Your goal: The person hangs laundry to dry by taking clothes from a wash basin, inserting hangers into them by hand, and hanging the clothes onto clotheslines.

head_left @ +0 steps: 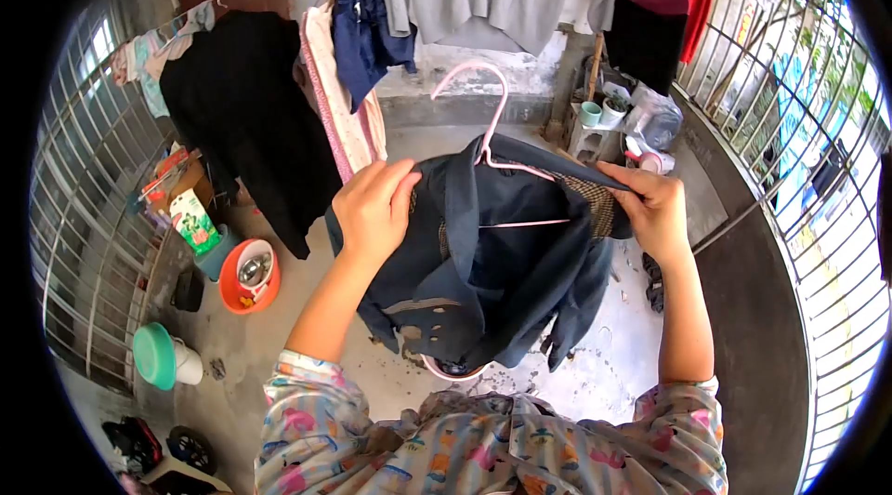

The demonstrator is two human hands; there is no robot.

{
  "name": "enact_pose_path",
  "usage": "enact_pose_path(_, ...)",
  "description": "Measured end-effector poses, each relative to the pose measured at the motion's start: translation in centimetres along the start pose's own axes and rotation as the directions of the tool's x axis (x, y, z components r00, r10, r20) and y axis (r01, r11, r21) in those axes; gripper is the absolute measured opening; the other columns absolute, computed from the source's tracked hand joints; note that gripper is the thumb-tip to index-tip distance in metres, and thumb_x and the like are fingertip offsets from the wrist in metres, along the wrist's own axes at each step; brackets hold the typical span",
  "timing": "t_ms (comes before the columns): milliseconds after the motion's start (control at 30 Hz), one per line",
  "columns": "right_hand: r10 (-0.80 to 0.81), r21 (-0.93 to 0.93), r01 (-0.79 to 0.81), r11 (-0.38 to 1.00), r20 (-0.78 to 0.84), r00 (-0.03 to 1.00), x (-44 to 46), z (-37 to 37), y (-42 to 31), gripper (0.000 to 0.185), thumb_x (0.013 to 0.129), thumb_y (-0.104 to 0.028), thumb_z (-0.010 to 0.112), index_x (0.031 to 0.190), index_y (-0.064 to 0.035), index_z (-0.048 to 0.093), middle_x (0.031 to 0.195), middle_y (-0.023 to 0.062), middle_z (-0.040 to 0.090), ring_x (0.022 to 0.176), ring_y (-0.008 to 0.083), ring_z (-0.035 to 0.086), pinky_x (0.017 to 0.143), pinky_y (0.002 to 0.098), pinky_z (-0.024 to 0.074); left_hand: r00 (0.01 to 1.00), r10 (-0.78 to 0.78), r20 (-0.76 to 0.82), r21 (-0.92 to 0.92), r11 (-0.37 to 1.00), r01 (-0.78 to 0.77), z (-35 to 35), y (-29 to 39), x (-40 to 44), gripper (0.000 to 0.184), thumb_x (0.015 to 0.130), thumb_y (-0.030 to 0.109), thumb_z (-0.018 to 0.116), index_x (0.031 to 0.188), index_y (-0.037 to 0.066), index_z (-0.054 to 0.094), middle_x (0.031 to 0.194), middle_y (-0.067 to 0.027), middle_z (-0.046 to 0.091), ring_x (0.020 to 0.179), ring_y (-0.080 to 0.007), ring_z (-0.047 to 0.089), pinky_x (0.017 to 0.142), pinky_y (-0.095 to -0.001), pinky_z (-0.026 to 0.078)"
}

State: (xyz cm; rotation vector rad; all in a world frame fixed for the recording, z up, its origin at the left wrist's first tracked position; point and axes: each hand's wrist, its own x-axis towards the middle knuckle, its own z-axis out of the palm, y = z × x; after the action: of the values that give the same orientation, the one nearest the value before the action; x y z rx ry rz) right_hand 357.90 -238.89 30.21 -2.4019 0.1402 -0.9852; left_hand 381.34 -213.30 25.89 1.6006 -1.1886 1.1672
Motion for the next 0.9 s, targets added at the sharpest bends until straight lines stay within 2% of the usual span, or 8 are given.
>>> enact_pose_path(67,0.011,-0.033,-0.014,0.999,-0.077,0.997,-1.3,0.4,-1.4,0.032,0.082,0.004,0.066,0.114,0.0012,0.067,0.098,0.0139,0.072,0.087,0.0156,0.067,0.080,0.0262,0.0503,0.999,-0.036,0.041,0.013,0.999,0.035,0.1,1.1,-0.2,0.013,0.076,0.009,0.075,0.086,0.005,0.068,0.066,-0.0095,0.054,0.056,-0.0279,0.056,0.050,-0.0350,0.042)
enact_pose_path(167,0.190,0.524,-0.252,0.814,0.169,0.967,-3.5,1.4,-2.7,0.035,0.084,-0.007,0.069,0.118,-0.0010,0.065,0.105,0.0100,0.070,0.092,0.0134,0.063,0.079,0.0279,0.0497,0.998,-0.036,-0.042,-0.020,0.999,0.035,0.8,1.2,-0.1,0.013,0.075,0.010,0.075,0.084,0.005,0.068,0.062,-0.0082,0.050,0.054,-0.0261,0.053,0.049,-0.0344,0.041)
enact_pose_path(267,0.243,0.476,-0.210,0.854,-0.007,0.970,-3.7,0.7,0.6,0.040,0.082,-0.009,0.071,0.120,-0.0027,0.064,0.110,0.0115,0.068,0.094,0.0157,0.062,0.082,0.0282,0.0491,0.999,-0.049,-0.020,-0.010,0.999,0.049,-0.1,2.3,-0.3,0.013,0.074,0.010,0.076,0.083,0.004,0.068,0.060,-0.0074,0.047,0.052,-0.0244,0.050,0.048,-0.0335,0.039)
enact_pose_path(333,-0.193,-0.201,0.167,0.965,-0.118,0.974,-2.3,1.9,2.8,0.045,0.081,-0.013,0.071,0.123,-0.0024,0.061,0.112,0.0152,0.064,0.101,0.0286,0.061,0.089,0.0326,0.0480,1.000,-0.013,-0.009,0.004,1.000,0.013,-0.4,3.2,-0.3,0.013,0.074,0.011,0.076,0.082,0.004,0.068,0.060,-0.0071,0.047,0.051,-0.0235,0.048,0.048,-0.0333,0.038)
enact_pose_path(500,-0.132,0.273,0.082,0.958,0.168,0.977,-2.4,8.0,7.0,0.032,0.086,-0.020,0.071,0.107,0.0024,0.062,0.092,0.0184,0.063,0.086,0.0296,0.063,0.080,0.0364,0.0482,0.999,-0.002,0.044,0.050,0.999,0.000,-0.8,4.5,0.0,0.013,0.074,0.011,0.076,0.081,0.004,0.068,0.062,-0.0080,0.051,0.053,-0.0247,0.051,0.050,-0.0342,0.040)
enact_pose_path(633,-0.112,0.348,0.010,0.937,0.275,0.955,0.1,7.1,5.4,0.025,0.087,-0.019,0.070,0.094,0.0026,0.060,0.078,0.0173,0.060,0.071,0.0286,0.058,0.071,0.0368,0.0475,0.985,-0.086,0.152,0.127,0.990,0.067,-2.1,4.4,1.2,0.010,0.079,0.007,0.072,0.085,0.001,0.069,0.065,-0.0101,0.054,0.058,-0.0240,0.056,0.055,-0.0322,0.042)
enact_pose_path(733,-0.335,0.462,0.194,0.866,0.246,0.909,2.2,7.7,4.4,0.024,0.089,-0.017,0.067,0.102,0.0028,0.060,0.089,0.0188,0.061,0.077,0.0265,0.058,0.075,0.0348,0.0465,0.987,-0.116,0.112,0.189,0.977,0.094,-2.4,3.7,1.2,0.010,0.080,0.007,0.071,0.087,0.001,0.069,0.066,-0.0096,0.055,0.060,-0.0237,0.056,0.056,-0.0316,0.043)
enact_pose_path(900,-0.386,0.575,-0.009,0.818,0.560,0.733,5.1,10.2,3.3,0.025,0.090,-0.015,0.066,0.104,0.0030,0.059,0.088,0.0132,0.059,0.081,0.0215,0.056,0.079,0.0326,0.0450,0.976,-0.187,0.114,0.248,0.957,0.154,-4.3,0.5,-0.8,0.010,0.079,0.009,0.072,0.086,0.002,0.069,0.068,-0.0096,0.056,0.064,-0.0253,0.057,0.059,-0.0335,0.044)
